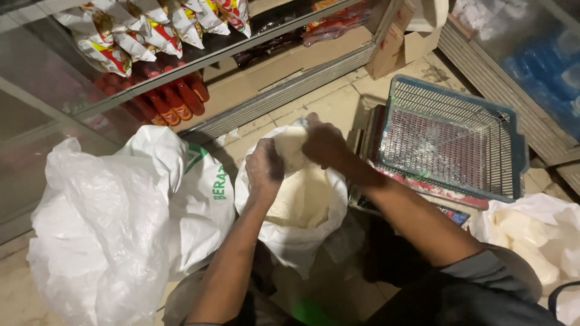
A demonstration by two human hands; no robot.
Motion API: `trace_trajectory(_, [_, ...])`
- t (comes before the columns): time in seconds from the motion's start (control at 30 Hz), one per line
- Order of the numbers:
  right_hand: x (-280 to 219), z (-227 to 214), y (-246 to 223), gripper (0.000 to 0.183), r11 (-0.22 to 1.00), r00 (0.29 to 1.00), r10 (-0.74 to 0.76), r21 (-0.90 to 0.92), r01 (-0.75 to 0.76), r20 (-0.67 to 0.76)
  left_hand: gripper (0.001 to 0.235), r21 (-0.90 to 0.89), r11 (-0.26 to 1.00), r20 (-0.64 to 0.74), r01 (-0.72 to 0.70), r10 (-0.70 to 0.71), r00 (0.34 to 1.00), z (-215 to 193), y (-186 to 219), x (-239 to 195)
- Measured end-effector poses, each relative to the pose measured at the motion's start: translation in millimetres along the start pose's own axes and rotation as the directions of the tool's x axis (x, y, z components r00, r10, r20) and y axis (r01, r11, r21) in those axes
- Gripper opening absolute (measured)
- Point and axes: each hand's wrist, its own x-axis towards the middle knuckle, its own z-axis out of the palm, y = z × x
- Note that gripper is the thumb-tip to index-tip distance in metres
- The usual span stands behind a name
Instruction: Scooping flour from a large sack into smaller plastic bags and weighing them on a digital scale.
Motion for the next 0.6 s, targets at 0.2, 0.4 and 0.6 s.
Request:
trace_trajectory(0.2, [-27.1,-58.6,-33.8,0.037,0.719,0.757,0.537,0.671,-0.181,-0.372,0.023,-0.005,0.999,-0.019,0.033,-0.033,0.999,-1.7,-2.9,-6.8])
trace_trajectory(0.4, [-62.5,-122.6,-39.5,0.022,0.913,0.547,0.398,0.264,-0.311,-0.736,0.038,-0.122,0.991,-0.091,0.048,-0.06,0.994,-15.4,0.1,-20.4])
trace_trajectory(0.6, [-91.7,-132.8,-22.2,0.034,0.923,0.44,0.362,0.25,-0.292,-0.822,0.036,-0.12,0.992,-0.175,-0.028,0.007,0.985,-0.9,-27.3,7.9])
